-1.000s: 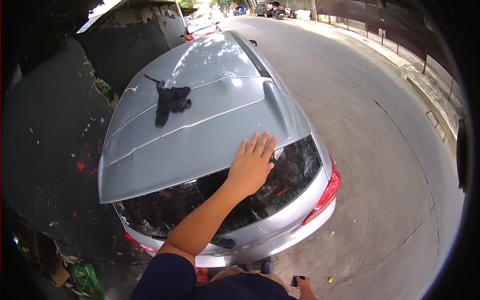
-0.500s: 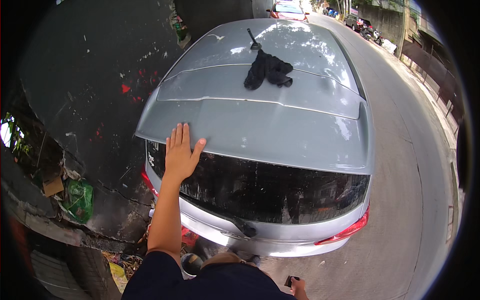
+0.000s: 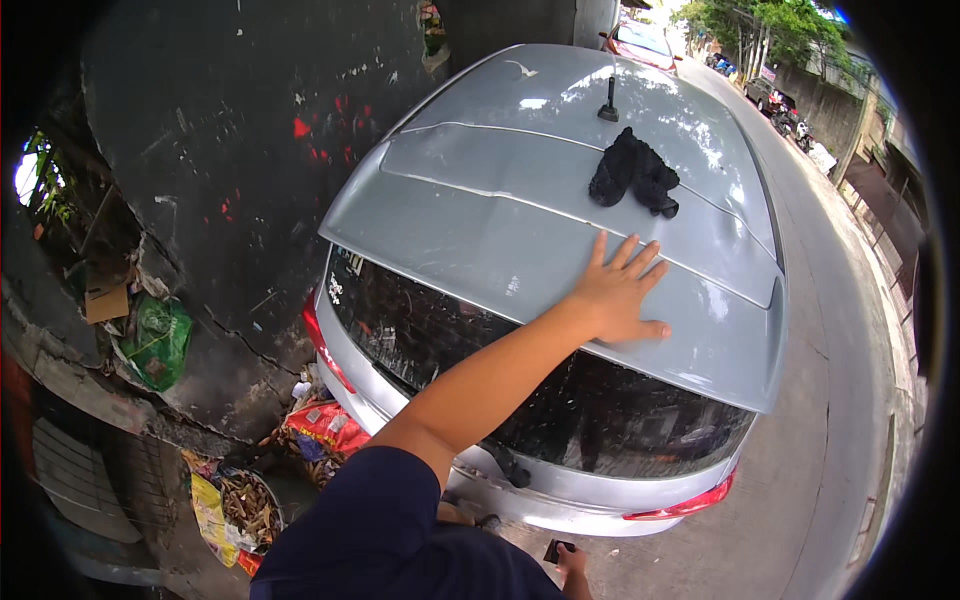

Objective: Sanding and wiping a specific area on a silver car's rear spoiler as part of paint preparation or repair.

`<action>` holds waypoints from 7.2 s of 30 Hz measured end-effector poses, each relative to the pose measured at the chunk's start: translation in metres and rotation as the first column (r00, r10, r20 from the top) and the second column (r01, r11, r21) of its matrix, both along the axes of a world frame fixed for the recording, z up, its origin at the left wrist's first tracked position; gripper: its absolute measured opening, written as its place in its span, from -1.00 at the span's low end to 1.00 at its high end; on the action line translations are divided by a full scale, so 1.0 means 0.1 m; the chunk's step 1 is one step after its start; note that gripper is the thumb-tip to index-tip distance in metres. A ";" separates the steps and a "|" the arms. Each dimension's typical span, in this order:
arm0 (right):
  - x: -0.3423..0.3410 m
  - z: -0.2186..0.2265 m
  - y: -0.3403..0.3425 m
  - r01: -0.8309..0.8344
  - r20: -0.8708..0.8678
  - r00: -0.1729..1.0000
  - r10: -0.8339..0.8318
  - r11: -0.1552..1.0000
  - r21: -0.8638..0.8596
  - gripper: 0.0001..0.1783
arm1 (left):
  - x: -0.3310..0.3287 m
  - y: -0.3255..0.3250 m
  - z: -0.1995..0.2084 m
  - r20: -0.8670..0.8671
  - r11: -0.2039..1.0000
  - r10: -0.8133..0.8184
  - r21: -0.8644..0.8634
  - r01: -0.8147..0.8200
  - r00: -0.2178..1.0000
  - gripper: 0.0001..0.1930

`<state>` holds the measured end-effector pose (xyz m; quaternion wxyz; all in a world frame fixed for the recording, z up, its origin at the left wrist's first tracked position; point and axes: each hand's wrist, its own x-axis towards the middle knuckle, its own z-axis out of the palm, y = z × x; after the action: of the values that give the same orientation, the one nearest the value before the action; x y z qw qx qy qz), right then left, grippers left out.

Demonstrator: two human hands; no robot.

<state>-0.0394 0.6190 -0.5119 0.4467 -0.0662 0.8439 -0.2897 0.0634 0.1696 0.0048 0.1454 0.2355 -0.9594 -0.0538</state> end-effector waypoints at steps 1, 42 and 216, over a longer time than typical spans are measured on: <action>0.02 -0.03 0.06 0.008 -0.001 1.000 -0.008 1.000 0.003 -0.57 | 0.00 -0.02 0.03 -0.001 1.000 -0.008 0.003 0.008 1.000 0.12; 0.65 1.38 -1.52 -0.480 -0.167 0.873 0.459 0.870 -0.116 -0.61 | 1.77 -0.71 -0.39 -0.576 0.896 0.424 0.153 -0.418 0.699 -0.48; 1.22 5.70 -5.47 -0.828 -0.950 -0.249 0.189 0.468 0.310 -0.58 | 3.13 -1.51 -2.86 -0.591 0.445 0.806 0.637 -0.629 -0.029 -0.33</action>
<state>0.0830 0.0723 0.0577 -0.1809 -0.7170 0.6614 -0.1255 0.3767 0.0191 -0.2810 0.5819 0.6473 -0.4641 -0.1641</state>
